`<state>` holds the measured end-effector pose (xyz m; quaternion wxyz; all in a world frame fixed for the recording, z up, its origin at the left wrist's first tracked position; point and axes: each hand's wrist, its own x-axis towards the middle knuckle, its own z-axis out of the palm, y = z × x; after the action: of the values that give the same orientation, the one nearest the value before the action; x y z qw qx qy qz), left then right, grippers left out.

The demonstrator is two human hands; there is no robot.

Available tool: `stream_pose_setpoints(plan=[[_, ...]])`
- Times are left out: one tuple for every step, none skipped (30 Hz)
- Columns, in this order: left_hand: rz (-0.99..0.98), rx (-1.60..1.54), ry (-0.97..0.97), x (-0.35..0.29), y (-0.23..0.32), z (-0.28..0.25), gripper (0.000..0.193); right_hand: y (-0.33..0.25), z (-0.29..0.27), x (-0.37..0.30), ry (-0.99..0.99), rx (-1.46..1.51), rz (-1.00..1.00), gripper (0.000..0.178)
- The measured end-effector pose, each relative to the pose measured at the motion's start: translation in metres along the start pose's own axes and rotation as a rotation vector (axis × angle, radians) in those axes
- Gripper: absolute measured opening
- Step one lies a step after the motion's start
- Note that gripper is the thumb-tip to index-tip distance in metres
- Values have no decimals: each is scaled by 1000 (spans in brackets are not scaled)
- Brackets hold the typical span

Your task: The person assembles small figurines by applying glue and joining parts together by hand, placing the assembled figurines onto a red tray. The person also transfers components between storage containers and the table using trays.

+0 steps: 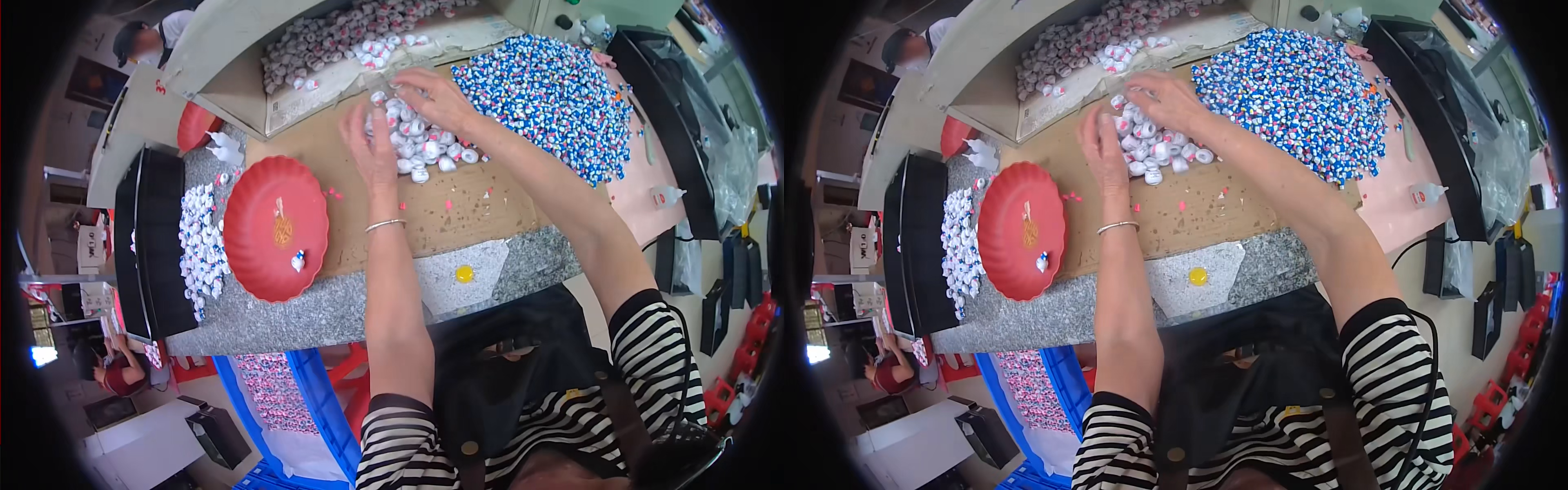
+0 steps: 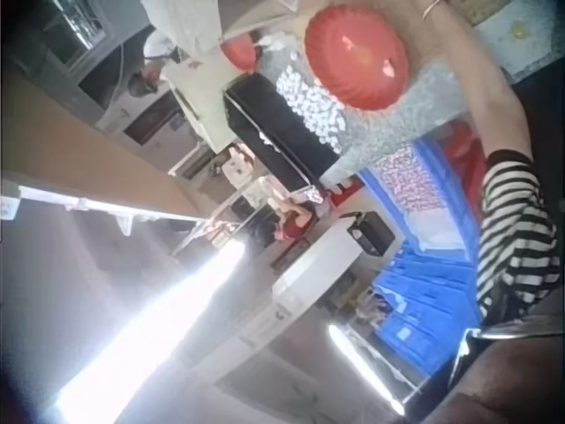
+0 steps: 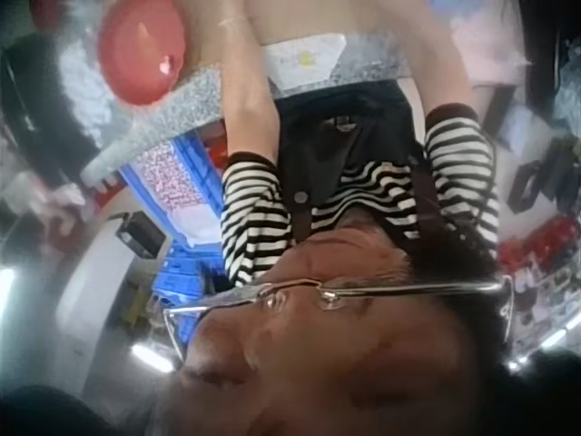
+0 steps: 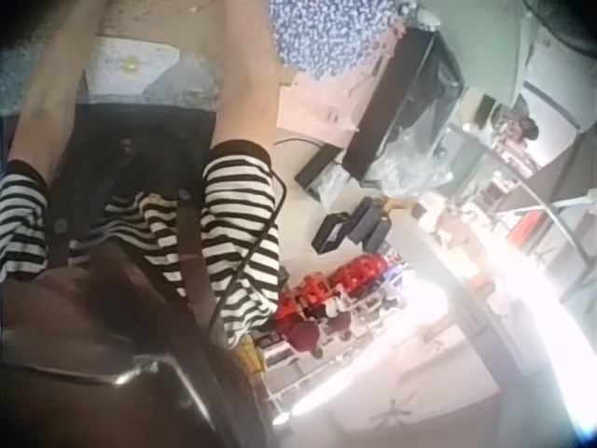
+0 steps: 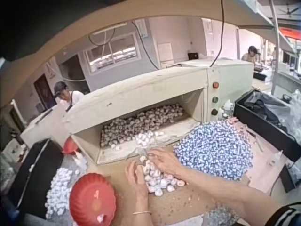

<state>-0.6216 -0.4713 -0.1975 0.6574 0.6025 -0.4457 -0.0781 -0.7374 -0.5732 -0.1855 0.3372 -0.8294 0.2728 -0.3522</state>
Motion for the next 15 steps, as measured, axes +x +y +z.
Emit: stream_pose_setpoints(plan=[[-30,-34,71,3,1,4,33,4,-1,1,19,-100,-13,35],[-38,-3,82,6,2,7,35,8,-2,1,38,-200,-25,37],[-39,-3,77,9,-1,5,35,7,-3,-1,-100,-183,-11,42],[-102,-37,-63,12,-3,1,36,6,-2,-3,-141,-149,2,42],[-163,-72,-204,12,-5,0,37,5,-2,-4,-181,-115,15,43],[-114,-24,-263,11,-2,-2,39,1,-5,-4,-245,-85,39,43],[-114,-27,-269,8,-2,-3,39,-3,-10,-6,-290,-82,51,43],[-94,0,-253,6,-3,-3,40,-8,-16,-8,-336,-81,63,42],[-79,21,-242,0,0,0,41,-7,-17,-8,-338,-80,34,43],[-85,15,-267,-2,2,0,42,-4,-23,-11,-357,-60,11,44],[-89,2,-275,-4,3,0,42,-2,-29,-13,-377,-42,-13,45],[-72,44,-206,-7,3,-5,42,-6,-29,-17,-292,-107,-92,44],[-59,82,-139,-10,3,-9,41,-16,-39,-22,-237,-153,-99,41],[-26,127,-27,-14,4,-16,40,-26,-50,-28,-183,-198,-107,37],[18,163,81,-17,12,-18,39,-21,-70,-35,-126,-349,-196,24]])
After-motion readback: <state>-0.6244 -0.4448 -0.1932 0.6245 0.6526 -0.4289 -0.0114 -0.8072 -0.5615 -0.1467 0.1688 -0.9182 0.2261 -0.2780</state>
